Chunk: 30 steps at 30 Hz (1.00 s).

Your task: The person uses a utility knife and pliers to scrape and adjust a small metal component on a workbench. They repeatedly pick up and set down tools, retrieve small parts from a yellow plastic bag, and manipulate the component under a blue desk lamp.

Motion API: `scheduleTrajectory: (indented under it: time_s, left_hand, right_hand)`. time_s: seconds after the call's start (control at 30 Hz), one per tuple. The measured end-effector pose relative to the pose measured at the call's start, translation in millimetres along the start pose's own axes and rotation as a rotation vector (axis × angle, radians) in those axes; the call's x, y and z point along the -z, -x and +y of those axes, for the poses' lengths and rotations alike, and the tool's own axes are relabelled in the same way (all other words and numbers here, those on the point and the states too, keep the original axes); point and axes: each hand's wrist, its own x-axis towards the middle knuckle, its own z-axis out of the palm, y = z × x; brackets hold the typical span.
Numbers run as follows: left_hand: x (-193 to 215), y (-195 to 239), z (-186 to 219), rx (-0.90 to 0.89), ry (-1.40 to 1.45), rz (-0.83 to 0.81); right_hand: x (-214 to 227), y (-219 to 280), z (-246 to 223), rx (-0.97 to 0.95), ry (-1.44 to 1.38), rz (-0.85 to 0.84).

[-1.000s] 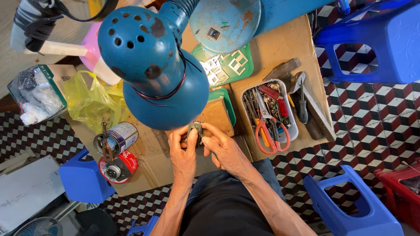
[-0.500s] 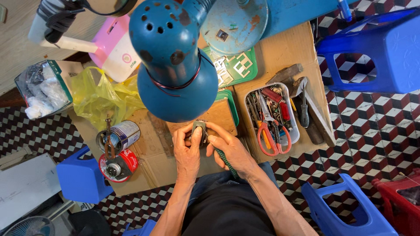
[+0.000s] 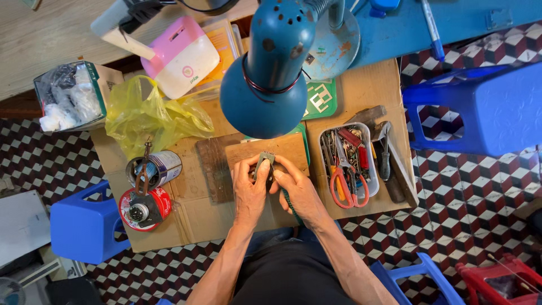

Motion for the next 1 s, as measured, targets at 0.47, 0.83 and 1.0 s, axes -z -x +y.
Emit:
scheduleTrajectory:
  time_s: [0.47,0.83,1.0]
  left_hand:
    - [37,-8,15,-0.624,-0.432,-0.09]
    - [47,32,16,-0.3,-0.147,0.065]
    - [5,49,1,0.493,0.543,-0.122]
  right_hand:
    - [27,25,0,0.036,0.011,0.091]
    - [24,22,0,-0.001,-0.02,0.014]
    - [29,12,-12,-0.043,-0.018,-0.096]
